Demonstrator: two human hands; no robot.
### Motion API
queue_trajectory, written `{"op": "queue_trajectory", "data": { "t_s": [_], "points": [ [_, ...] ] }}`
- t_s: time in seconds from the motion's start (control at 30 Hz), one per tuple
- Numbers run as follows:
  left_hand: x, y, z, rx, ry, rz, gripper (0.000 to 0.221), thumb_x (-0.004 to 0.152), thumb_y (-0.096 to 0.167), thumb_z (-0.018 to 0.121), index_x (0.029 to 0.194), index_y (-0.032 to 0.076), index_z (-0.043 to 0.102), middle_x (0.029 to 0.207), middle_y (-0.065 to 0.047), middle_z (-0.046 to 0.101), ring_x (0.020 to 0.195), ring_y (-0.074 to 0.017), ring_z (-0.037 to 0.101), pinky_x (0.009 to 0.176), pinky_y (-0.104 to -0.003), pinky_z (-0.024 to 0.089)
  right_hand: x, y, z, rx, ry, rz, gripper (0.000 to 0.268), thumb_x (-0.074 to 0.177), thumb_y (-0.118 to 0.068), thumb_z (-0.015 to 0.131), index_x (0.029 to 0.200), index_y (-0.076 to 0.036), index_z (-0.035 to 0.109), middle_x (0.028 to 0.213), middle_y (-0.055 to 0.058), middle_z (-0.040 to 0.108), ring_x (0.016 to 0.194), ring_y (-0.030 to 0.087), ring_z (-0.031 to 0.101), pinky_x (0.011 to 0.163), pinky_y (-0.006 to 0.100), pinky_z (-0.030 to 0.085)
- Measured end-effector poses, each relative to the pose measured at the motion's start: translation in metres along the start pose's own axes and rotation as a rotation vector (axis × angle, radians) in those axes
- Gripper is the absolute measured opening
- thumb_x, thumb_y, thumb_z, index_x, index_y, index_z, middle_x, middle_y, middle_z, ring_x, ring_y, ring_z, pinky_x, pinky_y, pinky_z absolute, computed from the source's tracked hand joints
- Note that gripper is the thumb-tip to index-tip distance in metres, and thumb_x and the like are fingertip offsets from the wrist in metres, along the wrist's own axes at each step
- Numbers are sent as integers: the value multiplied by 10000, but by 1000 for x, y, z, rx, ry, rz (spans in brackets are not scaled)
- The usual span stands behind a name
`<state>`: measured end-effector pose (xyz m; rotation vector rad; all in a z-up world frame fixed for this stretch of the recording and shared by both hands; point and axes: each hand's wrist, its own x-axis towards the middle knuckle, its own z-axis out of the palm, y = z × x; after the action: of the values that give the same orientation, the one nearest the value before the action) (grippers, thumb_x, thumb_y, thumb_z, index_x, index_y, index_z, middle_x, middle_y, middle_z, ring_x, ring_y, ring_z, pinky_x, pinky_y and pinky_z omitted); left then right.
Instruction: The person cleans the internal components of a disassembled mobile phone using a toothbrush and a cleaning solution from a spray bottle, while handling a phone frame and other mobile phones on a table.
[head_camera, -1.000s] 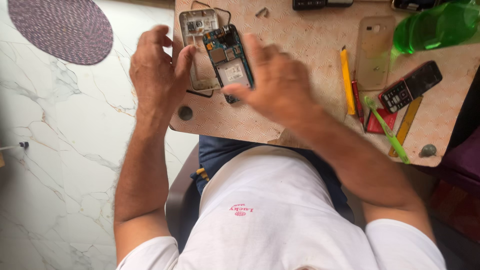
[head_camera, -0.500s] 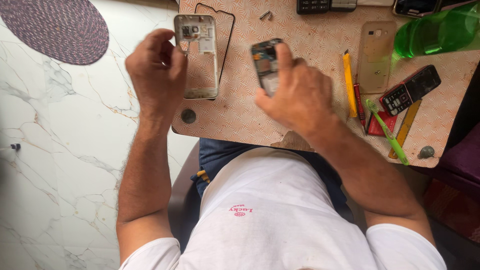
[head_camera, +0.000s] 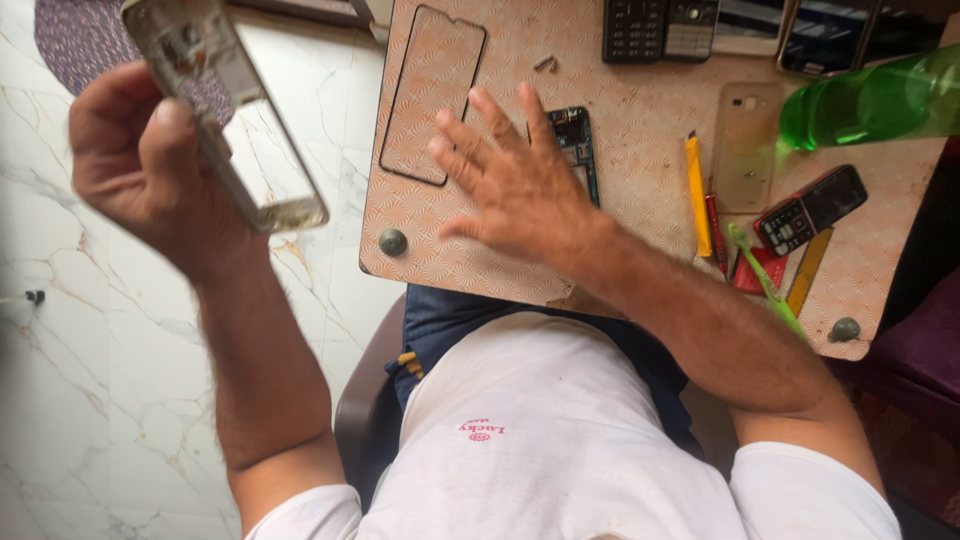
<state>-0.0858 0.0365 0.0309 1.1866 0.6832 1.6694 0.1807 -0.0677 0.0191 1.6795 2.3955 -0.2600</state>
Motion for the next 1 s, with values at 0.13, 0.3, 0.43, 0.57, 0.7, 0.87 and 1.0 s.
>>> {"op": "queue_trajectory", "data": {
  "t_s": [0.13,0.3,0.43,0.57,0.7,0.87,1.0],
  "points": [
    [-13,15,-7,51,-16,-69,172,1009,-55,667,1178,-69,699,1020,-136,745,854,-146,707,828,-249,599,14,22,-5,43,-11,30,768,950,-725,355,1563,-264,339,1682,0,217,1556,294,93,1227,596,-95],
    [-35,1,14,306,-203,-182,193,993,-65,624,1171,-46,694,938,-78,737,781,-89,674,731,-191,545,-9,25,-21,-48,281,60,642,1016,-544,537,1530,-165,473,1532,140,461,1392,325,417,1160,598,255],
    [-52,-19,45,580,-333,-225,154,947,-60,630,1090,-51,686,846,-55,703,722,-90,647,616,-223,498,-50,24,-23,85,206,379,710,971,-580,634,1450,-63,542,1203,200,617,1081,322,623,929,540,451],
    [-43,-43,61,813,-435,29,119,950,-59,691,1065,-29,696,827,-75,698,692,-115,663,633,-270,536,-65,19,-14,22,74,513,988,858,-768,664,1456,-7,469,1036,241,647,851,350,675,752,550,494],
    [-34,-66,73,881,-476,54,157,936,-66,698,1075,5,713,878,-57,743,710,-111,707,636,-265,574,-57,21,-14,165,-29,590,957,907,-638,673,1535,-15,307,1012,266,638,820,383,683,697,573,531],
    [-32,-80,75,1010,-547,137,205,930,-46,739,1121,22,707,940,-44,733,764,-120,712,698,-284,594,-46,26,-16,370,72,618,795,927,-430,650,1491,-10,278,1002,224,666,789,368,701,673,556,566],
    [-35,-73,73,934,-580,211,267,965,-42,725,1213,-22,629,1104,-108,627,965,-177,691,811,-260,649,-31,18,-16,445,72,621,862,903,-442,660,1497,9,228,909,195,671,711,333,705,613,503,580]
  ]
}}
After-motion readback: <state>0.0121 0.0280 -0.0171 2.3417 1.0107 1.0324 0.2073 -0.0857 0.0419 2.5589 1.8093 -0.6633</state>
